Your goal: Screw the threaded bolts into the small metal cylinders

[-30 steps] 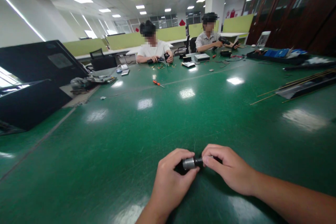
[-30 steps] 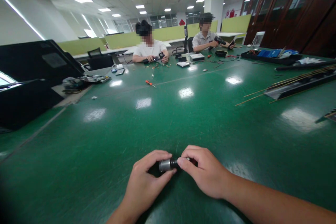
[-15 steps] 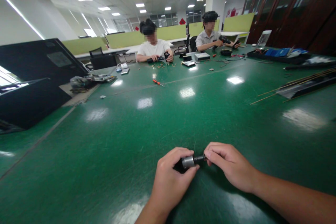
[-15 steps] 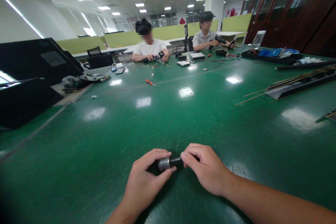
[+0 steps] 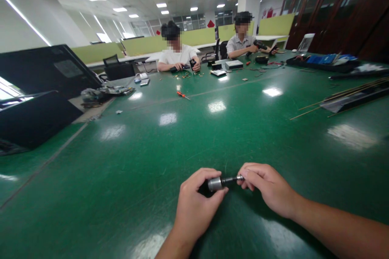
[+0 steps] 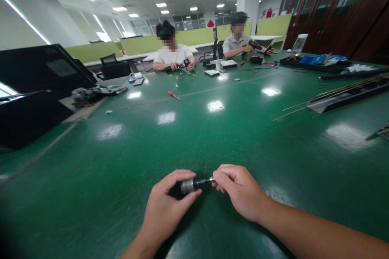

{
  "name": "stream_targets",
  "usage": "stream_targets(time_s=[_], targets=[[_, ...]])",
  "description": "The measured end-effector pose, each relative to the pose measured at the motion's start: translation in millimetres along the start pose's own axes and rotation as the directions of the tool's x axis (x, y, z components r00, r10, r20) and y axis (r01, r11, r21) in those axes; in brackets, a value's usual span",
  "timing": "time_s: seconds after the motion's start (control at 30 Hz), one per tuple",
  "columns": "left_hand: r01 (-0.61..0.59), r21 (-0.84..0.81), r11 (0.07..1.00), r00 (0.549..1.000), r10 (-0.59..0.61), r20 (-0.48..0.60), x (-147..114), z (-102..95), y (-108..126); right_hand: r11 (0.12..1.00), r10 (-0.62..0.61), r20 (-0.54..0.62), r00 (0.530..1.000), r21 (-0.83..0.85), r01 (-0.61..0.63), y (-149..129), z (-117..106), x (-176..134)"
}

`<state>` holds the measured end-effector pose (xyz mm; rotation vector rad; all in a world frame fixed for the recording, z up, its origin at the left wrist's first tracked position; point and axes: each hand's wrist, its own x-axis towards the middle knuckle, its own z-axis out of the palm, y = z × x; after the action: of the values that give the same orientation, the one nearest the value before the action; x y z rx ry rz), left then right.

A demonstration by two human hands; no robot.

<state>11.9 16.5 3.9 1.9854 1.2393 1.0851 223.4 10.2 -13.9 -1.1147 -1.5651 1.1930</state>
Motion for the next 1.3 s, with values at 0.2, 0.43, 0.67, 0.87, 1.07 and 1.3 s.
stream_targets(time_s=[0.2,0.43,0.67,0.87,1.07,1.3], targets=[[0.017,0.006,1.0,1.0,-0.017,-0.004,-1,0.1,0,0.999,0.014,-0.016,1.0,0.048,-0.013,-1,0,0],[0.056,0.02,0.998,0.998,-0.056,-0.04,0,-0.6,-2,0.996,0.03,0.014,0.999,0.081,-0.031,-2,0,0],[0.113,0.063,0.992,0.974,-0.098,-0.204,4,-2.6,-8,0.999,-0.002,0.08,0.997,0.051,-0.002,-1,2,0],[0.255,-0.077,0.964,0.95,-0.265,-0.163,4,-0.5,-17,1.0,-0.029,0.085,0.996,-0.001,0.029,1,5,2],[0.245,-0.26,0.934,0.939,-0.295,-0.175,9,4.3,-13,0.992,-0.091,0.127,0.988,-0.072,0.1,-1,4,3],[0.318,-0.096,0.943,0.926,-0.331,-0.181,-42,-66.2,14,0.985,-0.115,0.15,0.982,-0.111,0.132,-4,3,0]])
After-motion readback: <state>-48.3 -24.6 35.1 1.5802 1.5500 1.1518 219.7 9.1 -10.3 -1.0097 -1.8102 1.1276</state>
